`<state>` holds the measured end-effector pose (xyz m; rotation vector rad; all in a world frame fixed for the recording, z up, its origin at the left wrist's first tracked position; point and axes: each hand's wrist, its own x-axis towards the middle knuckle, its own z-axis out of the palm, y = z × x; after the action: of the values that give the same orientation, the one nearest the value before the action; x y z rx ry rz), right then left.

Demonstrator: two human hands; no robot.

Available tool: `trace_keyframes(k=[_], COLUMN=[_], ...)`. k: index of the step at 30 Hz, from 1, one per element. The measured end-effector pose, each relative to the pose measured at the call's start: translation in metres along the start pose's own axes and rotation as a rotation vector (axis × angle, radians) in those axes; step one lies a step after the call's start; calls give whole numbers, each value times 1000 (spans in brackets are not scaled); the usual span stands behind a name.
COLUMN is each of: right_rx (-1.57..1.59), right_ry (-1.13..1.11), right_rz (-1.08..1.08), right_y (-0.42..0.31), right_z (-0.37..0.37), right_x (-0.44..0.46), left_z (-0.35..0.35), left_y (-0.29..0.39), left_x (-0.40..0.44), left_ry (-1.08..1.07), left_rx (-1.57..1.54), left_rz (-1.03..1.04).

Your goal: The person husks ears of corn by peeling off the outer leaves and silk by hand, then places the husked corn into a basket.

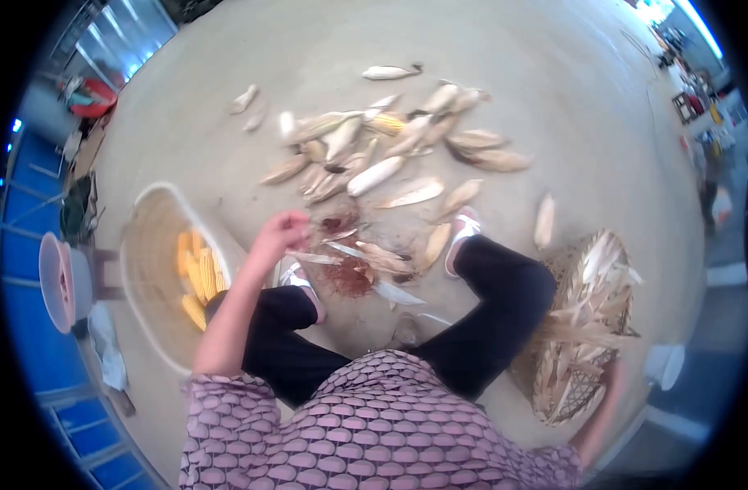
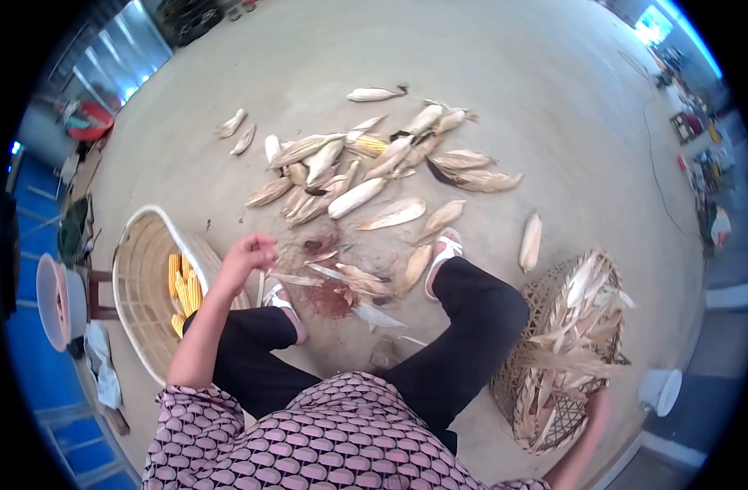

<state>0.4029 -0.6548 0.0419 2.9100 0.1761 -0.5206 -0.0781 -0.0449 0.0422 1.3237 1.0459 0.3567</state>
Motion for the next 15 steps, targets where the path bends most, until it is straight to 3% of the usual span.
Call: trace_keyframes(k=[2,5,6,7,8,10,12,13,14,15], right_rx=[359,555,609,632,502,603,266,-1,19,-72], right_ry=[67,251,118,-9,-81,-560,-650,-624,-750,-735], right_rz=[-97,-569,-591,-787,-852,-937,-1190,-1211,-1176,-1196], right_y=[-89,-231,-283,-325,-370,-453,-509,-536,-549,-558], right_z=[-76,-126,-136,-128,-114,-60,33,44,113,154], right_x=[-40,-89,-104,-101,-106,-111,-88,-112,-87,-80], left_z=[1,6,7,8,11,17,9,2,-5,-12], left_y=[16,17,6,-1,-4,-11,2,12,20,24], left_x=[6,17,24,29,31,31,25,21,16,14], left_ry=[7,-42,-57,-70,-61,-129,-110,-120,-6,9], left_rx=[-44,-197,-216,-238,-258,75,185,317,438,424], left_rz=[18,39,-16,-70,-73,148,230,323,339,325])
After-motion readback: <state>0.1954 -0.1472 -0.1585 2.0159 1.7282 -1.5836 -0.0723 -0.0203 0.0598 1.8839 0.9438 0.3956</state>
